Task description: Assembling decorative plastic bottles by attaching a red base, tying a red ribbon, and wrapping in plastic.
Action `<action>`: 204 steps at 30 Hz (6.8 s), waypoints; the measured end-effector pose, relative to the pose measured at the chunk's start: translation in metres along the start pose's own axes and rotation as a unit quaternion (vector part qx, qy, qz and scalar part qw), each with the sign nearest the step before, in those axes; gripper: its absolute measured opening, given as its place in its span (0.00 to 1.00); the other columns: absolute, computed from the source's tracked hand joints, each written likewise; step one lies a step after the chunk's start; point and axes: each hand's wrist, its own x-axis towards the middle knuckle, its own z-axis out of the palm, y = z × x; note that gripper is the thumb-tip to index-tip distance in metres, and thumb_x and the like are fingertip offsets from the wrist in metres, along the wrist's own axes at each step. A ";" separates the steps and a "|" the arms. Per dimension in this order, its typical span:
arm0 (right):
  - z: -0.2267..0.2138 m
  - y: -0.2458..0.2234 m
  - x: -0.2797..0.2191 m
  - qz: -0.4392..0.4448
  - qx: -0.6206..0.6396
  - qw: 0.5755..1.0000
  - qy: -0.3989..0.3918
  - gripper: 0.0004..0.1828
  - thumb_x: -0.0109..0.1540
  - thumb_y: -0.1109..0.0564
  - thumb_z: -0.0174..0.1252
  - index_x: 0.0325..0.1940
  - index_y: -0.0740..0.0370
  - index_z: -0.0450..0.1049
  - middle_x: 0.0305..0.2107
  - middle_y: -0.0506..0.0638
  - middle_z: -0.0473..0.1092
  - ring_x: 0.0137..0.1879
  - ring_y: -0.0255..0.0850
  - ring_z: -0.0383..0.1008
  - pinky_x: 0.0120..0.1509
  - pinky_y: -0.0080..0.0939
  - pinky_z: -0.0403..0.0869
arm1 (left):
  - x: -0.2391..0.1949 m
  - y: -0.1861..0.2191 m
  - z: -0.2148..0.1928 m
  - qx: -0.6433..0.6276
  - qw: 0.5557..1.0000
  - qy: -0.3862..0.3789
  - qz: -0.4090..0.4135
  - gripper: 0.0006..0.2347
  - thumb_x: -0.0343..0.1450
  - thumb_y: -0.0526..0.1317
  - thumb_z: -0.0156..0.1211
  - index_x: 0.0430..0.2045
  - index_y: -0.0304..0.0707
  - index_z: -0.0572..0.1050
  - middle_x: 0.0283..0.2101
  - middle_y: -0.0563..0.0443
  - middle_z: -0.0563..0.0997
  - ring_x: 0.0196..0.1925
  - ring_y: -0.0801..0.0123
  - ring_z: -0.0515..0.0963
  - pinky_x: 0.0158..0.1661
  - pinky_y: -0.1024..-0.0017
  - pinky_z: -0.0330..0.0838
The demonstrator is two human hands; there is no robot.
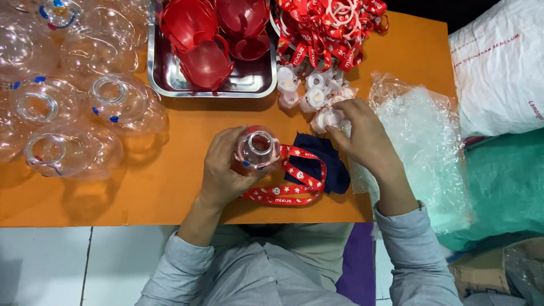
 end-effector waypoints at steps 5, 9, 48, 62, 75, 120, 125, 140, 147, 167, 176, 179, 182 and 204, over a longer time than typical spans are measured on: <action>0.010 0.006 0.001 -0.020 -0.036 0.999 -0.011 0.24 0.60 0.56 0.68 0.57 0.68 0.75 0.47 0.68 0.72 0.50 0.63 0.76 0.52 0.53 0.75 | 0.000 0.000 -0.003 -0.012 1.000 -0.013 -0.022 0.35 0.56 0.50 0.83 0.52 0.27 0.73 0.46 0.38 0.80 0.52 0.47 0.79 0.54 0.54 0.74; 0.002 -0.013 0.006 -0.026 -0.048 0.998 -0.013 0.24 0.61 0.53 0.68 0.56 0.72 0.76 0.48 0.72 0.73 0.52 0.64 0.75 0.55 0.54 0.72 | 0.000 0.001 -0.004 -0.015 0.999 -0.027 -0.036 0.35 0.56 0.49 0.83 0.53 0.29 0.73 0.46 0.39 0.80 0.54 0.48 0.78 0.55 0.55 0.73; -0.047 -0.106 0.040 -0.157 0.241 0.953 -0.099 0.25 0.55 0.61 0.71 0.54 0.75 0.75 0.46 0.66 0.72 0.48 0.52 0.77 0.50 0.47 0.77 | -0.002 -0.003 0.002 -0.025 0.999 -0.022 -0.023 0.35 0.56 0.53 0.81 0.53 0.31 0.73 0.46 0.40 0.80 0.54 0.49 0.78 0.55 0.55 0.73; -0.037 -0.135 0.030 -0.248 0.016 0.952 -0.177 0.16 0.63 0.56 0.64 0.52 0.66 0.74 0.49 0.58 0.66 0.54 0.51 0.72 0.51 0.49 0.75 | -0.001 -0.001 -0.002 0.017 0.999 -0.031 0.037 0.34 0.62 0.56 0.76 0.53 0.28 0.70 0.50 0.39 0.79 0.52 0.50 0.80 0.53 0.57 0.74; -0.046 -0.144 0.032 -0.260 0.012 0.939 -0.226 0.37 0.63 0.53 0.61 0.75 0.61 0.57 0.69 0.63 0.59 0.76 0.56 0.56 0.77 0.59 0.59 | 0.004 0.006 -0.005 0.006 0.999 -0.029 0.028 0.32 0.63 0.57 0.73 0.51 0.30 0.71 0.48 0.41 0.79 0.49 0.50 0.80 0.51 0.58 0.73; 0.052 -0.080 -0.043 -0.070 0.307 0.949 0.003 0.41 0.54 0.46 0.74 0.65 0.70 0.69 0.50 0.65 0.72 0.60 0.61 0.74 0.64 0.58 0.71 | -0.005 0.005 -0.001 -0.053 0.998 -0.031 -0.019 0.34 0.56 0.54 0.81 0.52 0.35 0.73 0.45 0.43 0.81 0.52 0.52 0.81 0.53 0.57 0.75; 0.051 -0.095 -0.039 -0.052 0.290 0.956 0.008 0.42 0.53 0.48 0.75 0.65 0.68 0.69 0.52 0.66 0.70 0.60 0.64 0.72 0.65 0.62 0.70 | 0.000 0.006 0.004 0.003 1.000 -0.002 0.010 0.33 0.56 0.54 0.81 0.50 0.36 0.73 0.43 0.44 0.81 0.49 0.52 0.81 0.51 0.58 0.76; 0.099 -0.044 -0.044 0.026 0.293 0.947 0.133 0.06 0.60 0.58 0.65 0.39 0.62 0.79 0.27 0.53 0.71 0.36 0.47 0.77 0.40 0.42 0.75 | 0.003 0.019 -0.030 0.005 0.981 -0.120 -0.150 0.43 0.51 0.49 0.84 0.60 0.29 0.68 0.55 0.30 0.75 0.61 0.37 0.74 0.63 0.46 0.66; 0.095 -0.065 -0.051 -0.006 0.318 0.941 0.112 0.32 0.56 0.57 0.69 0.63 0.66 0.70 0.44 0.64 0.74 0.53 0.58 0.75 0.58 0.52 0.75 | 0.001 0.026 -0.048 0.006 0.949 -0.178 -0.260 0.40 0.53 0.40 0.82 0.61 0.29 0.69 0.56 0.28 0.75 0.62 0.36 0.74 0.61 0.47 0.69; 0.108 -0.040 -0.046 0.116 0.472 0.836 0.256 0.08 0.65 0.67 0.51 0.48 0.61 0.68 0.30 0.53 0.70 0.32 0.40 0.74 0.39 0.39 0.73 | -0.030 -0.038 -0.054 -0.243 0.887 0.063 -0.389 0.08 0.70 0.31 0.59 0.41 0.33 0.77 0.18 0.53 0.69 0.15 0.75 0.71 0.17 0.80 0.65; 0.094 -0.018 -0.056 0.244 0.679 0.639 0.265 0.12 0.61 0.66 0.58 0.46 0.56 0.69 0.20 0.44 0.61 0.19 0.30 0.58 0.22 0.31 0.65 | -0.026 -0.031 -0.071 -0.247 0.885 0.037 -0.392 0.18 0.65 0.25 0.61 0.49 0.30 0.73 0.19 0.58 0.68 0.15 0.76 0.68 0.16 0.80 0.60; 0.099 -0.006 -0.060 0.234 0.700 0.624 0.256 0.16 0.59 0.69 0.58 0.48 0.56 0.69 0.24 0.46 0.65 0.21 0.30 0.58 0.24 0.31 0.66 | -0.023 -0.036 -0.070 -0.163 0.914 0.065 -0.365 0.16 0.65 0.24 0.59 0.48 0.27 0.74 0.22 0.51 0.71 0.14 0.71 0.73 0.13 0.75 0.66; 0.101 -0.007 -0.066 0.220 0.723 0.606 0.249 0.23 0.55 0.74 0.55 0.51 0.57 0.68 0.28 0.49 0.67 0.23 0.32 0.60 0.28 0.33 0.69 | -0.023 -0.033 -0.072 -0.113 0.925 0.083 -0.352 0.13 0.67 0.26 0.60 0.46 0.25 0.75 0.25 0.46 0.74 0.18 0.67 0.77 0.14 0.72 0.70; 0.118 -0.018 -0.089 0.173 0.659 0.679 0.274 0.19 0.61 0.70 0.57 0.55 0.61 0.68 0.30 0.49 0.68 0.30 0.36 0.74 0.35 0.38 0.84 | -0.044 -0.041 -0.082 -0.187 0.891 0.047 -0.410 0.14 0.69 0.32 0.64 0.48 0.26 0.74 0.30 0.45 0.80 0.23 0.69 0.80 0.22 0.75 0.78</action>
